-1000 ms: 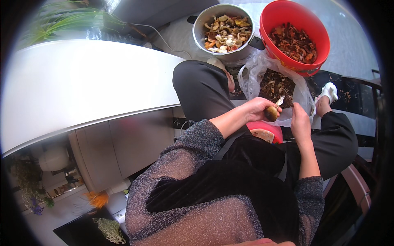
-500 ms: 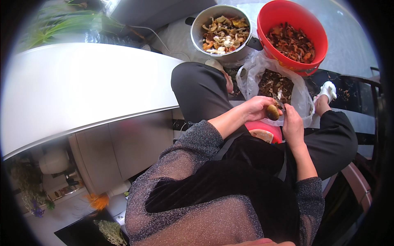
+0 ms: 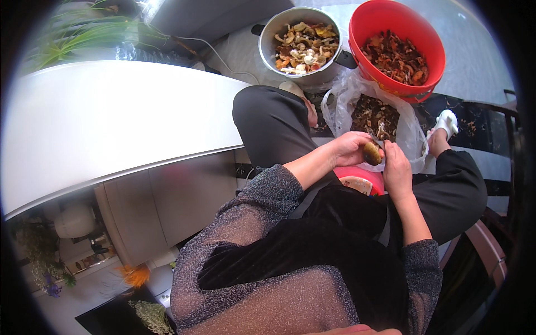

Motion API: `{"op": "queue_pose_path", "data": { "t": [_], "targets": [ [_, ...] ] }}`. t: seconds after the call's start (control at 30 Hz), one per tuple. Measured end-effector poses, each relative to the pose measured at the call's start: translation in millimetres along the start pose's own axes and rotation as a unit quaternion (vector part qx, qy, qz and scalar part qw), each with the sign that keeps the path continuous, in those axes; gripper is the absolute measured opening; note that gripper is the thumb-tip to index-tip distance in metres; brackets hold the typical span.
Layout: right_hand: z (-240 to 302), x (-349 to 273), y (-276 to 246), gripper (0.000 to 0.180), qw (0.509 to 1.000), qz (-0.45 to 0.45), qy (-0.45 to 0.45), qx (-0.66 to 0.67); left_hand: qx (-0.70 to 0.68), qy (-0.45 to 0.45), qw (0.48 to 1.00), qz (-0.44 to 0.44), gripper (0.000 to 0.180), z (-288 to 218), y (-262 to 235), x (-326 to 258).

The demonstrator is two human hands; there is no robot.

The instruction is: The person sits on the floor and uses a small knife to peel the outer layer of mushrooms. The peeled pieces are placed into a metal pot, while the discarded skins are put into a red bucket. The person handles each mushroom one at a time from a plastic bag.

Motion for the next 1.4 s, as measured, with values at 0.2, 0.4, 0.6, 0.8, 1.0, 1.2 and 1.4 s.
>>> {"op": "queue_pose_path", "data": {
  "t": [0.2, 0.4, 0.6, 0.8, 1.0, 1.2, 1.4],
  "targets": [
    [-10, -1, 7, 0.029, 0.999, 0.017, 0.026, -0.031, -0.024, -0.008, 0.999, 0.020, 0.023, 0, 2, 0],
    [-26, 2, 4, 0.033, 0.999, -0.030, 0.024, 0.000, -0.020, -0.031, 0.999, 0.039, 0.023, 3, 5, 2],
    [-23, 0, 2, 0.031, 1.000, -0.011, 0.017, -0.012, 0.016, -0.026, 0.999, 0.016, 0.023, 2, 3, 0],
    [-13, -1, 8, 0.031, 0.999, 0.019, 0.005, -0.041, 0.024, -0.017, 0.999, -0.016, 0.021, 3, 0, 0],
    [-17, 1, 6, 0.031, 0.998, 0.030, 0.012, -0.051, 0.016, -0.044, 0.999, -0.011, 0.023, 5, 0, 1],
    [-35, 4, 6, 0.032, 0.998, 0.011, 0.044, -0.050, 0.017, -0.065, 0.998, 0.004, 0.023, 8, -1, 1],
    [-23, 0, 2, 0.027, 0.999, 0.000, 0.015, -0.039, 0.022, -0.058, 0.998, -0.024, 0.023, 6, -2, 0]
  ]
}}
Point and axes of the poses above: each hand's wrist, its own x-axis towards the middle knuckle, its own y-axis out of the palm, z = x × y, the point moved 5 cm from there along x, towards the middle knuckle, and after that the axes turned 5 degrees about x, right-handed, at the moved point
